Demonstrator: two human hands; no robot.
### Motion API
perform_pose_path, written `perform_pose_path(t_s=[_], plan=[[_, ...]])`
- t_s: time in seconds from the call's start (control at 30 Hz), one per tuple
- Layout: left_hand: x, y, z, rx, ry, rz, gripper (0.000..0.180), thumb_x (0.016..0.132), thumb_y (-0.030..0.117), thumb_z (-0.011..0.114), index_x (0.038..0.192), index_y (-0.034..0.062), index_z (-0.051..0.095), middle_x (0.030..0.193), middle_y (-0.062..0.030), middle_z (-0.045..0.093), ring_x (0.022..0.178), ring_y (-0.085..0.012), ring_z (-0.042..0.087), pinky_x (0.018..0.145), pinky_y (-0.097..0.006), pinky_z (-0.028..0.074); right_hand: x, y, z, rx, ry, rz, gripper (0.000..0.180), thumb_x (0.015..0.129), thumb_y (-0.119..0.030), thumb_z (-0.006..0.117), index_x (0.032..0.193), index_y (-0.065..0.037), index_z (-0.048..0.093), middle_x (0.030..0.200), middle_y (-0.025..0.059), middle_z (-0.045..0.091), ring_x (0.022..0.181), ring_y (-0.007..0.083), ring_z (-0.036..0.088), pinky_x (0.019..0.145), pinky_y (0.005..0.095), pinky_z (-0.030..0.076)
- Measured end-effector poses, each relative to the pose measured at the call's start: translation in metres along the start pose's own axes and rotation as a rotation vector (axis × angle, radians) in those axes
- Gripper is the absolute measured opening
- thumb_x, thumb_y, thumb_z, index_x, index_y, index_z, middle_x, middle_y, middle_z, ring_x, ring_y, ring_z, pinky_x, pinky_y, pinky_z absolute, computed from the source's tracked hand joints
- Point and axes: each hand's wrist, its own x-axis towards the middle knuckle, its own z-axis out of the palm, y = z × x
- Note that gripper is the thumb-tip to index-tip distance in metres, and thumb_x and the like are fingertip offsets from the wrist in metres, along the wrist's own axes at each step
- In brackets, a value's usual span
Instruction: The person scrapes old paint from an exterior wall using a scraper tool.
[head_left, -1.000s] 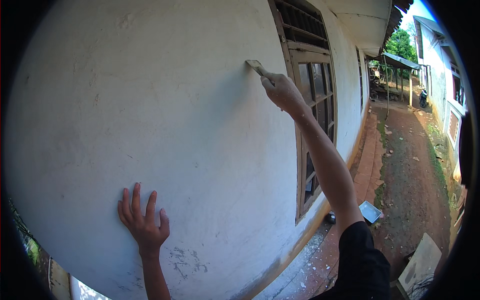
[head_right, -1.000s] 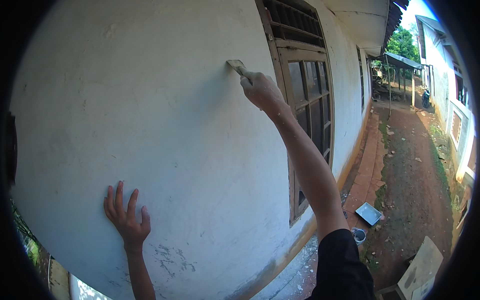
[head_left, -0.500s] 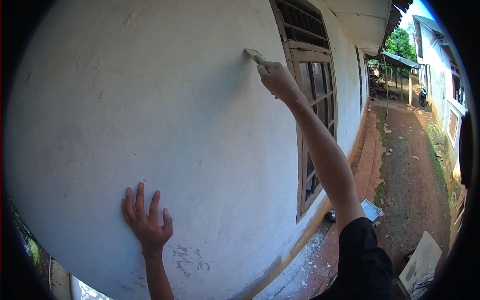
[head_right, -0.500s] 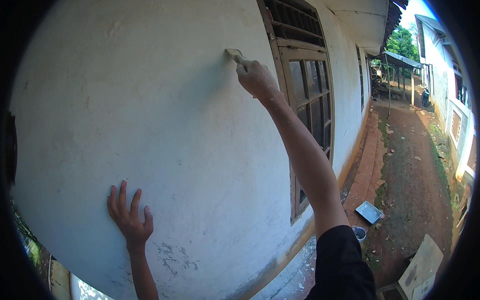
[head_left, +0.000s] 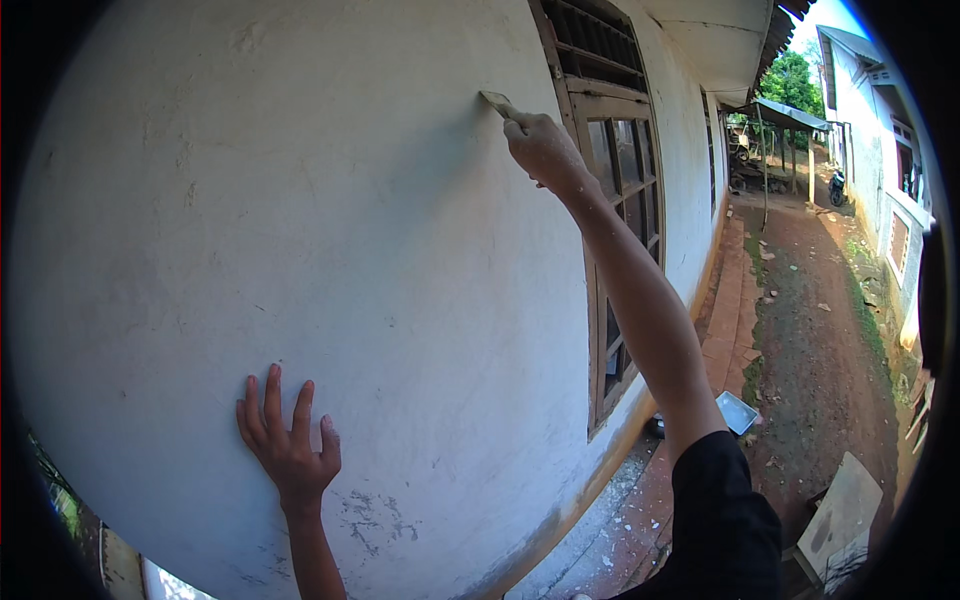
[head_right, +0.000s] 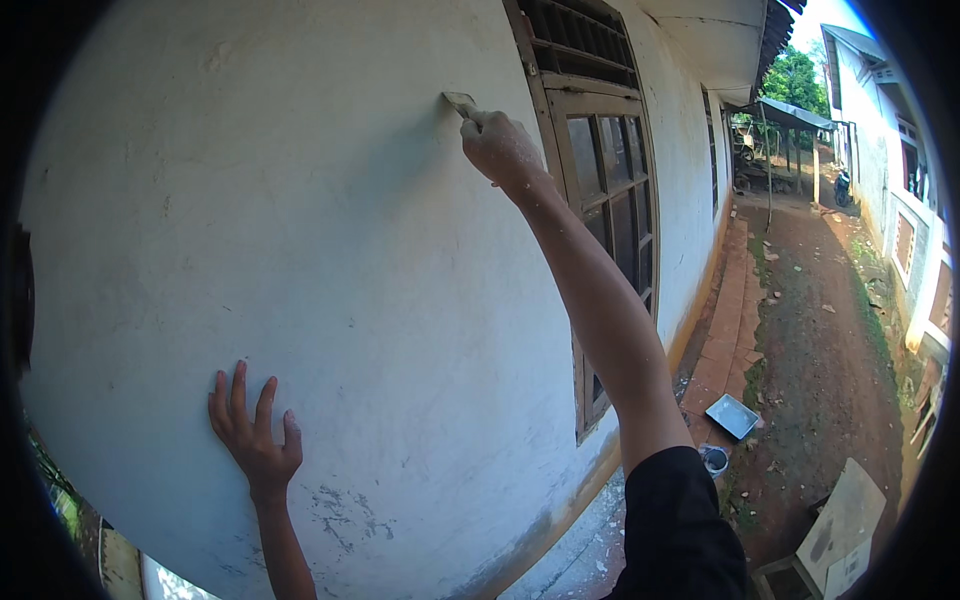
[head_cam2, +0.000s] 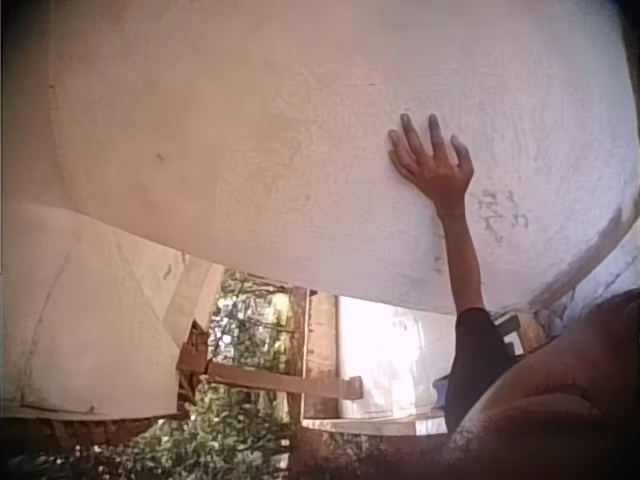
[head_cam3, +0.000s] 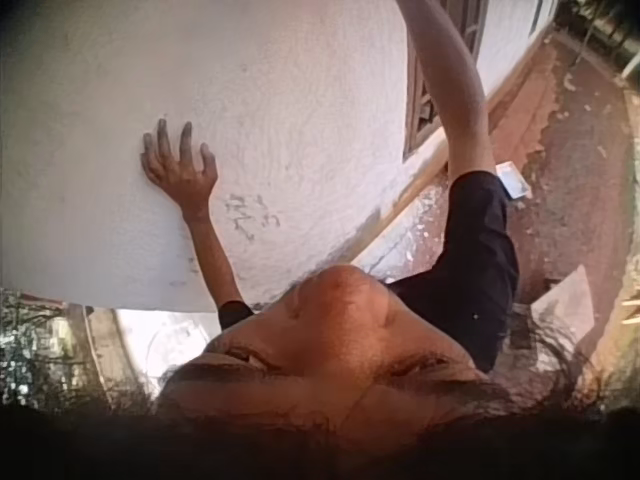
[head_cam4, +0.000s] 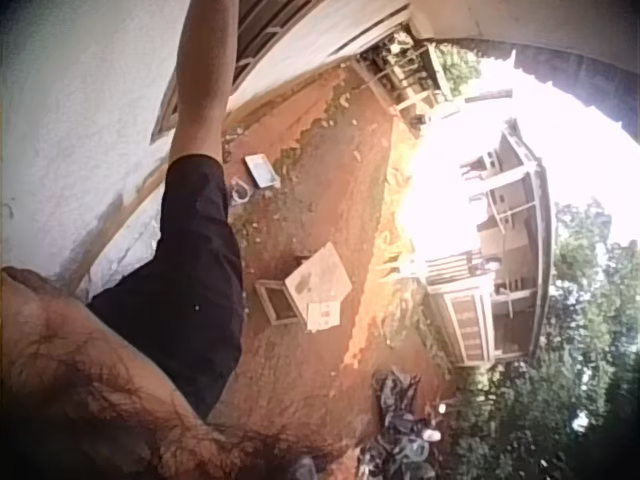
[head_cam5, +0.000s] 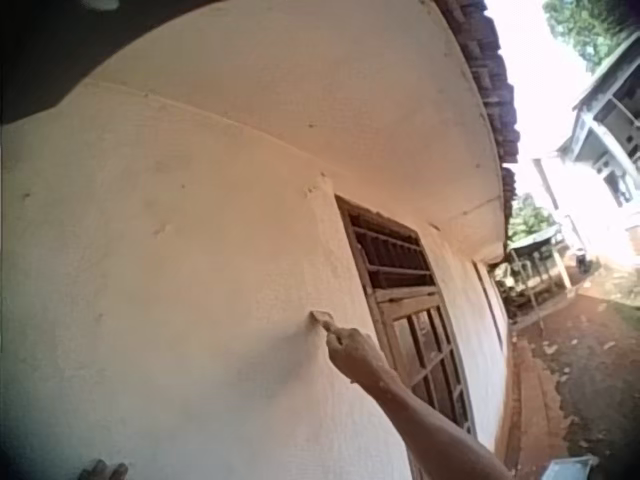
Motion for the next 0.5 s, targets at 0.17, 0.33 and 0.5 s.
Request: perform_pose_path(t_s=[0.17,0.33,0.5], plan=[[-0.003,-0.004,0.0,0.01,0.002,0.007,0.039,0.098,0.03,0.055,0.129,0.0112,0.07,0.157,-0.0167,0.051,0.151,-0.043,0.036,0.123,-0.062,0.025,-0.007,-0.016,0.0,0.051,-0.019,0.064,0.048,0.098,-0.025,0.044,0.136,-0.008,0.068,0.087,0.0239,0.075,0.068,0.0349,0.074,0.07,0.0458,0.063],[-0.001,-0.002,0.001,0.0,-0.008,0.015,0.039,0.098,0.03,0.055,0.129,0.0113,0.07,0.157,-0.0167,0.05,0.151,-0.0428,0.036,0.123,-0.062,0.025,0.011,-0.013,0.001,0.005,0.012,0.074,0.048,0.098,-0.025,0.044,0.135,-0.008,0.069,0.087,0.0232,0.076,0.068,0.0343,0.074,0.072,0.0451,0.063],[-0.001,-0.002,0.001,0.012,0.0,0.008,0.039,0.097,0.029,0.055,0.129,0.0118,0.07,0.157,-0.0167,0.05,0.151,-0.0429,0.037,0.123,-0.063,0.025,0.0,-0.011,0.005,0.045,0.021,0.081,0.045,0.098,-0.026,0.045,0.125,-0.004,0.073,0.089,0.0251,0.075,0.074,0.036,0.076,0.074,0.0462,0.063]])
